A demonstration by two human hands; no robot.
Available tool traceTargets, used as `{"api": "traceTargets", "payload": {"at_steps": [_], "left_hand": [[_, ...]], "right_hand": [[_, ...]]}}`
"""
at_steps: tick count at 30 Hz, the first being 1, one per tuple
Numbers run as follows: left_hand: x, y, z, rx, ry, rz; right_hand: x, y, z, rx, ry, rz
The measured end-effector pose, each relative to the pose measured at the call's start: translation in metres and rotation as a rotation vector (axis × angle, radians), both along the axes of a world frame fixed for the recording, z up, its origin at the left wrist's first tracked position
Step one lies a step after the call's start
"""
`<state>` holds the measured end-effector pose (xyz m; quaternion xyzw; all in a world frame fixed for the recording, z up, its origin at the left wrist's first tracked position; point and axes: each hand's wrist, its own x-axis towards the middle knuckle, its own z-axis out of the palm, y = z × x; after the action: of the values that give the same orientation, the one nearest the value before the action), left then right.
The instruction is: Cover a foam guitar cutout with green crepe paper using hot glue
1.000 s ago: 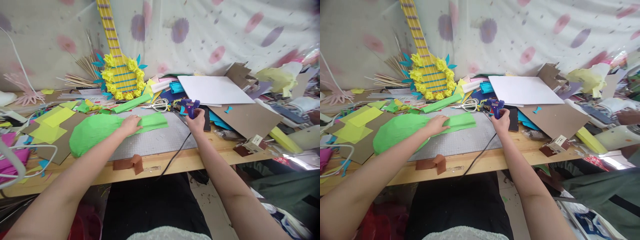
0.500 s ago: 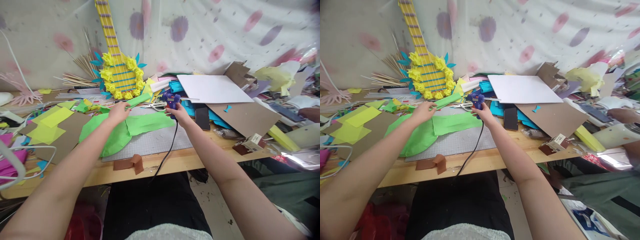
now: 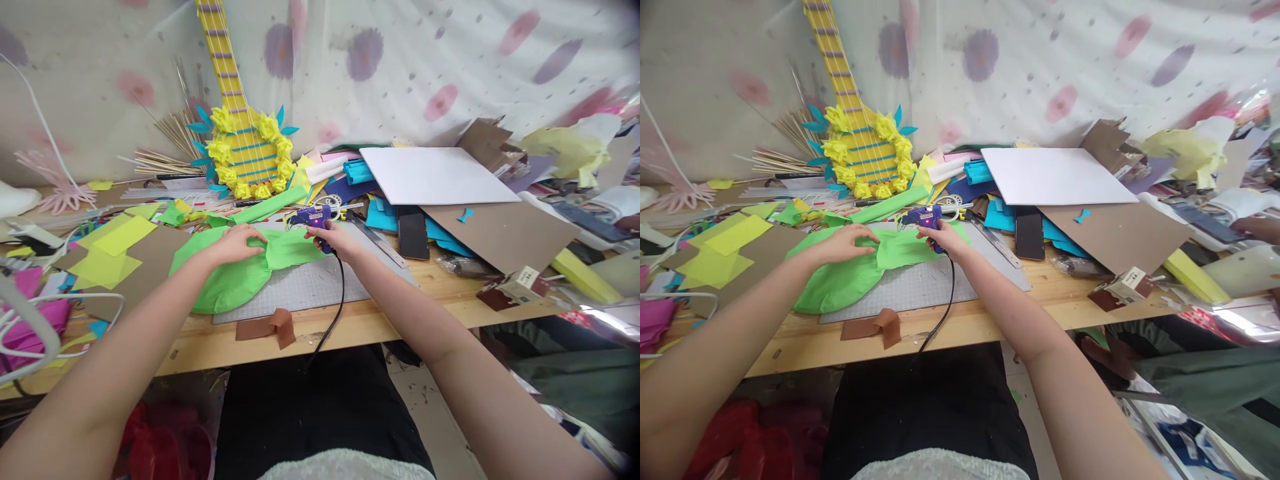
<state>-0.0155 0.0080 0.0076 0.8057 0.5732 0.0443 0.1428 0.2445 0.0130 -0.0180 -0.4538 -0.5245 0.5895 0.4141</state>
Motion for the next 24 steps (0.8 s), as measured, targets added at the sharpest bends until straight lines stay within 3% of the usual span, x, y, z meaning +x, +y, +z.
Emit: {"api": "traceTargets", "payload": {"at_steps": [5,11,15,18,24], "left_hand": [[0.008,0.005,-0.005,0.025,-0.165,0.01],[0.025,0.015,-0.012,0.015,-0.351,-0.078],[0.026,0.022,-0.017,-0.035,-0.435,-0.132],[0.024,0.021,-0.021,-0.042,-0.456,-0.154],[0.02,0.009,-0.025,-0.104,-0.56,-0.157]], "right_hand": [[0.002,0.0,0.0,0.031,0.031,0.021],[0.012,0.0,0.005,0.077,0.016,0.103],[0.016,-0.001,0.014,0.109,-0.08,0.21],[0.012,0.002,0.022,0.146,-0.176,0.198],[-0.002,0.008,0.029,0.175,-0.545,0.216]]}}
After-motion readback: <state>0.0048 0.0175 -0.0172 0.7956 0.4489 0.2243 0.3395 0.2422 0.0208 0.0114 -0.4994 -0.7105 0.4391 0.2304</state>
